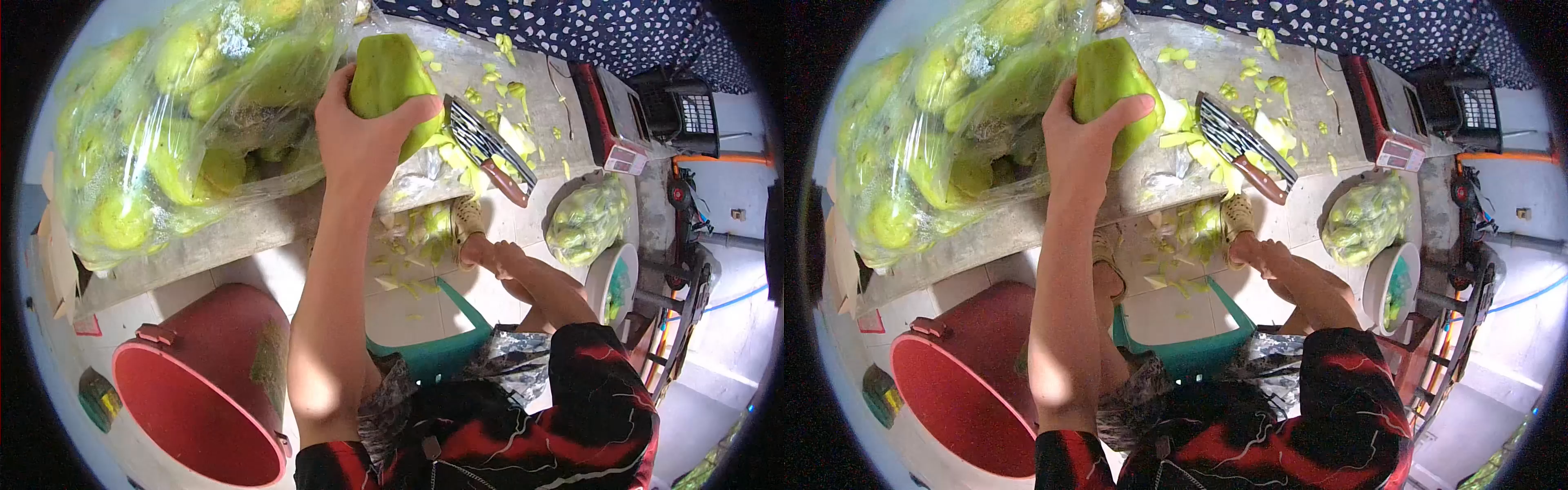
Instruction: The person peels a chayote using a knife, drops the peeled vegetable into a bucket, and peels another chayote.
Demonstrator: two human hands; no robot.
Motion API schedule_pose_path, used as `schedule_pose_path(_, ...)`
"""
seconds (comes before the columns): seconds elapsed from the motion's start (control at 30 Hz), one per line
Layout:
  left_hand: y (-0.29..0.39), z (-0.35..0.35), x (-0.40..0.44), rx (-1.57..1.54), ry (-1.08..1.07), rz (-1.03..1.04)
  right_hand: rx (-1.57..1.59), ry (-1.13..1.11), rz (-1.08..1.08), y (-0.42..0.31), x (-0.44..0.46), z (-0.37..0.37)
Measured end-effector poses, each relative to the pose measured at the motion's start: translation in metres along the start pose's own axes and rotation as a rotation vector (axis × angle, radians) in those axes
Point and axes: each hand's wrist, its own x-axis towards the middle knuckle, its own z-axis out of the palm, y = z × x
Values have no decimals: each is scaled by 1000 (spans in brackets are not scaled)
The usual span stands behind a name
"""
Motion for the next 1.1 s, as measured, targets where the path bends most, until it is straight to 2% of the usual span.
schedule_pose_path(0.23,-4,6,-3,-91,-24,-24,20,-57,-1,6,-9,-1)
schedule_pose_path(0.3,-6,8,-2,-14,-11,-13,59,-51,-22,3,-4,-2)
schedule_pose_path(0.57,-6,12,-6,-41,-37,-8,199,-36,-93,-20,23,-6)
schedule_pose_path(1.1,-2,15,-5,-21,-29,-28,241,-41,-115,-19,33,-6)
